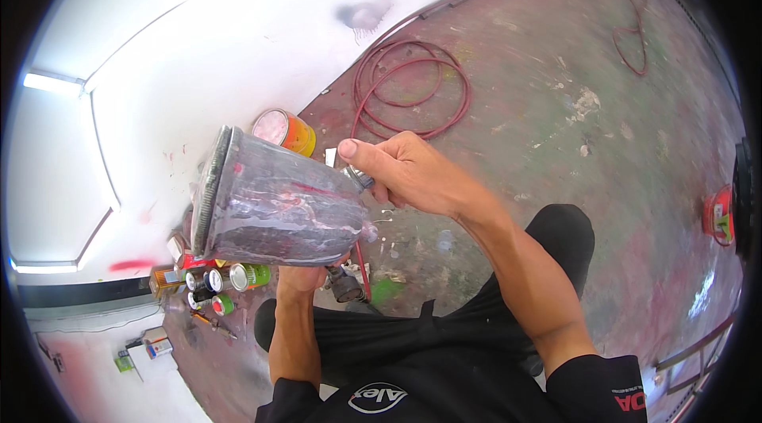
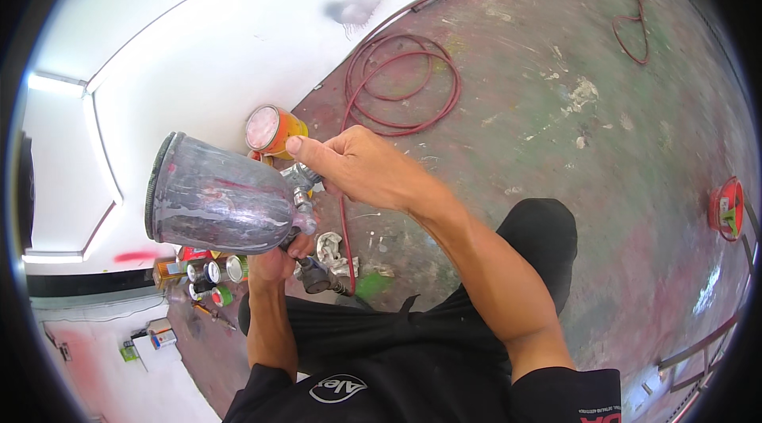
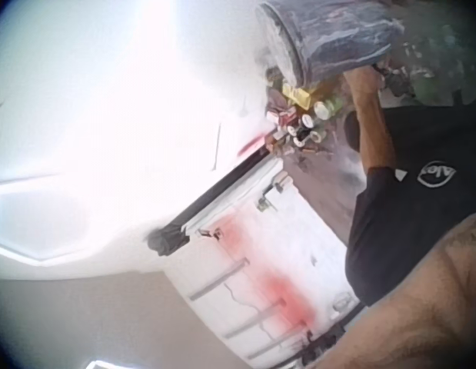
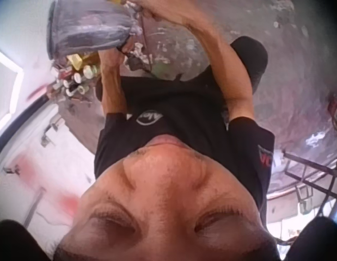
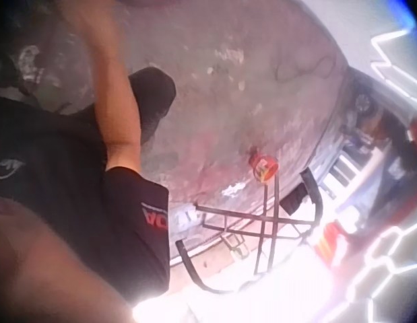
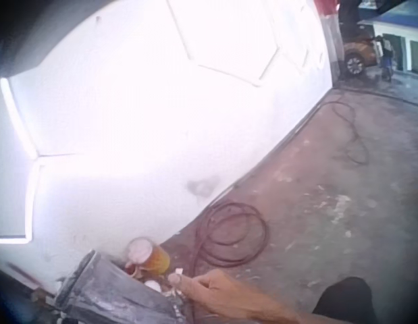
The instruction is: The person cleans a spray gun nozzle with a cloth, then assembles the spray gun. They walk to a black car bumper mounted on a stand and apply masking tape around the red reflector area to prepare it for painting.
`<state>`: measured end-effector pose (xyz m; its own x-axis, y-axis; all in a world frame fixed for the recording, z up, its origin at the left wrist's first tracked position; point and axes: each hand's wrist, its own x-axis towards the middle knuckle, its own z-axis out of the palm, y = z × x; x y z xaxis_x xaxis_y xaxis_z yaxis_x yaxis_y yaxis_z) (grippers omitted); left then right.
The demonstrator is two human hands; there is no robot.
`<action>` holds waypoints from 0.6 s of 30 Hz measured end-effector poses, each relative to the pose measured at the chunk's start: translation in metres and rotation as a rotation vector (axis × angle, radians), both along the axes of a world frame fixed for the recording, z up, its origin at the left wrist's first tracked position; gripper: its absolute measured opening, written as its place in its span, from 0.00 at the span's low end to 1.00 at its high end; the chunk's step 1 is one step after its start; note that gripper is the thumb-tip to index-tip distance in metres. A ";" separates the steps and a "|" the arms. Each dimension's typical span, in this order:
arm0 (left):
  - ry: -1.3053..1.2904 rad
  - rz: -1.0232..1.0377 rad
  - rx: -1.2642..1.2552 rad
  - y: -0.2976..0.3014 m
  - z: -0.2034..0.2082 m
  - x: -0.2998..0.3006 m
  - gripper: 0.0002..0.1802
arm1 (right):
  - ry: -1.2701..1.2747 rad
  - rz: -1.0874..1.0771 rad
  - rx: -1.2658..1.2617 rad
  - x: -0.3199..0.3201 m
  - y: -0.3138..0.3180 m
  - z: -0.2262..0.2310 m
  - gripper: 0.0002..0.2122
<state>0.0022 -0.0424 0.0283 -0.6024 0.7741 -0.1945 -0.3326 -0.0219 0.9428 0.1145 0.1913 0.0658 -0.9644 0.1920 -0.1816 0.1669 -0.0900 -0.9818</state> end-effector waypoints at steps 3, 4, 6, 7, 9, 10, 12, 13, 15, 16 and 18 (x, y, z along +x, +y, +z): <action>-0.133 0.076 0.019 0.001 -0.006 -0.002 0.24 | 0.108 -0.158 -0.056 -0.003 -0.010 -0.010 0.23; -0.075 0.096 -0.011 0.003 -0.007 0.000 0.24 | 0.201 -0.159 -0.117 -0.002 -0.010 -0.009 0.22; 0.042 0.133 -0.072 0.007 -0.003 0.003 0.23 | 0.309 -0.131 -0.146 0.000 -0.008 -0.010 0.22; 0.030 0.095 -0.057 0.012 0.006 0.003 0.22 | 0.326 -0.099 -0.114 -0.001 -0.007 -0.012 0.22; 0.063 0.156 -0.004 0.010 -0.008 0.002 0.22 | 0.195 0.006 -0.003 0.004 0.006 -0.008 0.23; 0.182 0.122 -0.045 -0.005 -0.023 -0.008 0.22 | 0.081 0.022 0.022 0.005 0.009 -0.004 0.23; 0.423 0.067 -0.124 -0.034 -0.052 -0.028 0.21 | -0.152 0.045 0.069 0.003 0.013 0.000 0.23; 0.646 0.008 -0.169 -0.046 -0.056 -0.041 0.21 | -0.168 0.025 0.128 0.003 0.014 0.002 0.25; 1.068 -0.106 -0.194 -0.053 -0.080 -0.055 0.21 | 0.211 -0.197 0.123 -0.008 0.000 -0.031 0.25; 1.196 -0.143 -0.198 -0.048 -0.090 -0.057 0.21 | 0.308 -0.131 -0.021 -0.008 -0.001 -0.032 0.25; 1.310 -0.164 -0.267 -0.039 -0.114 -0.059 0.21 | 0.368 -0.007 -0.148 -0.003 0.003 -0.025 0.26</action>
<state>-0.0566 -0.0812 -0.0858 -0.3644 0.8838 0.2934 0.8283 0.1636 0.5358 0.1112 0.1942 0.0404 -0.9690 0.1966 0.1498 -0.1949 -0.2349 -0.9523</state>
